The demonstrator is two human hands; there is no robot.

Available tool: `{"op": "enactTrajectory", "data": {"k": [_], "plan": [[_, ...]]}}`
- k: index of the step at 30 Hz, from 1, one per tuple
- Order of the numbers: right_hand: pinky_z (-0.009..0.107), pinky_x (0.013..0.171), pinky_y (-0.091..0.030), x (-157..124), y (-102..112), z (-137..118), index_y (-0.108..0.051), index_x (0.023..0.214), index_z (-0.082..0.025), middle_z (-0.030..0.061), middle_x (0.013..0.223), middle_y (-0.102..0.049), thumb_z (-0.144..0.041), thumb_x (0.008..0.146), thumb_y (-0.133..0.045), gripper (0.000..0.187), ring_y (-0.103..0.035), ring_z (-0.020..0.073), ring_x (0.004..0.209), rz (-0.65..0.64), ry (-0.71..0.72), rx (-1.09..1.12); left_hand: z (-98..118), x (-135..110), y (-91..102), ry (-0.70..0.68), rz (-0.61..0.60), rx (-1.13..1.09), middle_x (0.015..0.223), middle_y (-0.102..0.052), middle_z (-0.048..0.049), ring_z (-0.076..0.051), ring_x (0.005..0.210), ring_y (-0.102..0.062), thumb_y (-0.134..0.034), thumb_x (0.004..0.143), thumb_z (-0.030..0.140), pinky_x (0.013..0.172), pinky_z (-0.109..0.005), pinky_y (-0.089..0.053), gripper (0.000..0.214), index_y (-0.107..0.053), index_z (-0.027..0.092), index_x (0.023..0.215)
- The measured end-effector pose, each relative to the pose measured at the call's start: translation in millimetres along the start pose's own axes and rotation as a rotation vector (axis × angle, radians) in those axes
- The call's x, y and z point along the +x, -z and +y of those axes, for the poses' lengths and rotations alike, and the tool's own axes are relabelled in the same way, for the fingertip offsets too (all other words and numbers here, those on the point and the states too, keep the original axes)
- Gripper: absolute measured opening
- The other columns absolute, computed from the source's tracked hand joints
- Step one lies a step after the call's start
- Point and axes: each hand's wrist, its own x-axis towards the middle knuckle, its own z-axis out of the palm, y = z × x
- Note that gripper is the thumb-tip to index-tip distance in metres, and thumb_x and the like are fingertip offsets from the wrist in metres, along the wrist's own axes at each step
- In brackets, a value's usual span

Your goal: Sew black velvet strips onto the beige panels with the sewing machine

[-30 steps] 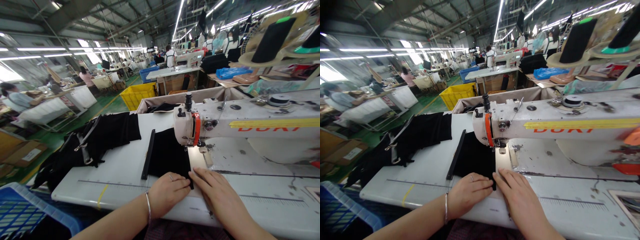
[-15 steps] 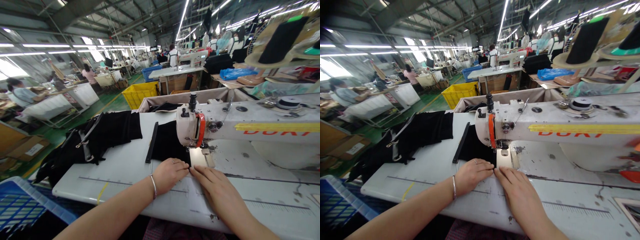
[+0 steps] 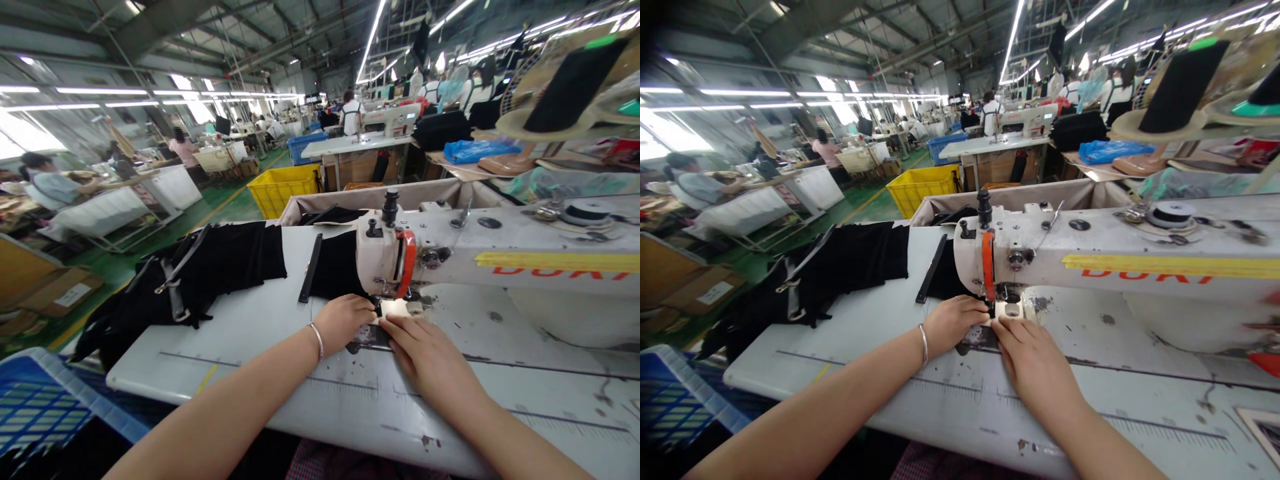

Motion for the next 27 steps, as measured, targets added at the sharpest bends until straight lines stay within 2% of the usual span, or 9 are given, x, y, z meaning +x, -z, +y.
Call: {"op": "enactTrajectory", "data": {"k": [9, 27], "plan": [[0.043, 0.095, -0.043, 11, -10, 8, -0.049, 0.134, -0.019, 0.0074, 0.131, -0.055, -0.026, 0.094, -0.044, 0.041, -0.052, 0.0251, 0.109, 0.050, -0.033, -0.054, -15, 13, -8.4, 0.102, 0.043, -0.038, 0.110, -0.066, -0.0033, -0.017, 0.107, -0.059, -0.053, 0.090, 0.011, 0.099, -0.030, -0.045, 0.018, -0.067, 0.018, 0.099], [0.042, 0.095, -0.042, 10, -9, 4, -0.053, 0.128, -0.021, 0.0056, 0.123, -0.059, -0.023, 0.094, -0.044, 0.036, -0.052, 0.0237, 0.106, 0.062, -0.042, -0.003, -16, 11, -11.3, 0.140, 0.051, -0.113, 0.108, -0.067, -0.0033, -0.018, 0.103, -0.060, -0.055, 0.086, 0.006, 0.096, -0.031, -0.046, 0.022, -0.070, 0.019, 0.096]]}}
